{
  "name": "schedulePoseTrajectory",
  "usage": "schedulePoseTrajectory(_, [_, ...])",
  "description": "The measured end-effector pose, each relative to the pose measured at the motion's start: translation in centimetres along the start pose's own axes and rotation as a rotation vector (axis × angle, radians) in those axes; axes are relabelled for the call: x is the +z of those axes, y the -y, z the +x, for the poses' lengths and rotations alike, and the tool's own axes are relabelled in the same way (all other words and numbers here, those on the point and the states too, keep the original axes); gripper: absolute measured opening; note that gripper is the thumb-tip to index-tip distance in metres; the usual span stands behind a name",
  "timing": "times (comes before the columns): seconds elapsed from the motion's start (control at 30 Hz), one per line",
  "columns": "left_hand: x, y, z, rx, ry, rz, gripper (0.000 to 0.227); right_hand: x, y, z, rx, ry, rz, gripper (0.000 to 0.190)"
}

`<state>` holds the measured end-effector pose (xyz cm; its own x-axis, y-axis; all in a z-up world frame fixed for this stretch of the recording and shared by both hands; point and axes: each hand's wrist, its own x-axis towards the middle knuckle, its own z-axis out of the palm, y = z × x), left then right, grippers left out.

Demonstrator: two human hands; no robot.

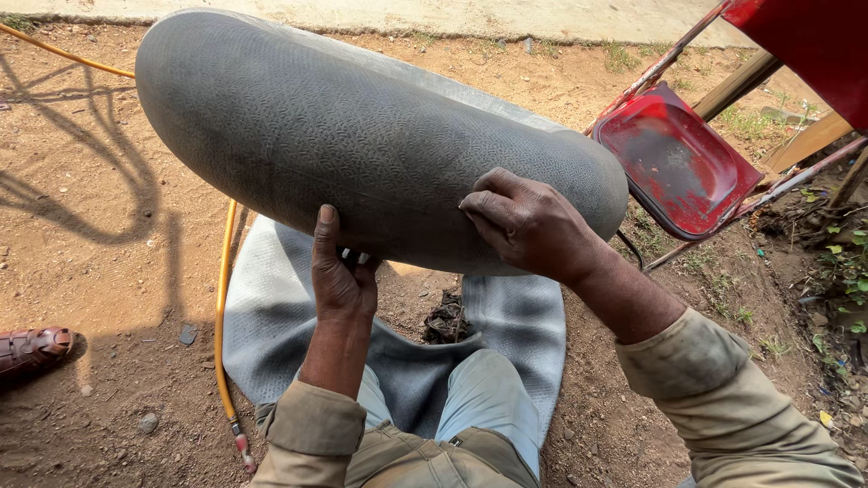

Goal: The person inflates a tire tube, searches for a leak by hand, and then washes a piece of rubber using a hose.

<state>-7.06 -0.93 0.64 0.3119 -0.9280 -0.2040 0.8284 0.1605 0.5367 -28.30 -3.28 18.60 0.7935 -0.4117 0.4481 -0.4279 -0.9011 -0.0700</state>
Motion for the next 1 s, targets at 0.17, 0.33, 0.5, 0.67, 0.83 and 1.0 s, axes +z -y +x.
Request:
schedulePoseTrajectory(0.17, [-0.1, 0.2, -0.1, -0.004, 0.005, -0.013, 0.134, 0.3, -0.1, 0.3, 0.003, 0.041, -0.071, 0.013])
schedulePoseTrajectory(0.33, [0.0, 0.1, -0.2, -0.02, -0.019, -0.029, 0.135, 1.3, -0.8, 0.5, -0.144, 0.068, -0.205, 0.018])
schedulePoseTrajectory(0.5, [0.2, 0.4, -0.1, -0.018, -0.012, -0.011, 0.133, 1.5, -1.3, 0.4, -0.201, 0.063, -0.26, 0.017])
schedulePoseTrajectory(0.67, [-0.2, 0.4, 0.0, -0.029, -0.023, -0.017, 0.129, 0.4, -1.4, 0.6, -0.105, 0.11, -0.062, 0.017])
schedulePoseTrajectory(0.83, [-0.5, 0.6, -0.1, -0.049, -0.031, -0.019, 0.126, 0.5, -0.5, -0.7, -0.001, -0.043, 0.031, 0.02])
schedulePoseTrajectory(1.0, [-0.2, 0.5, -0.6, -0.011, -0.027, 0.003, 0.125, 1.5, 0.6, -2.2, 0.123, -0.159, 0.112, 0.027])
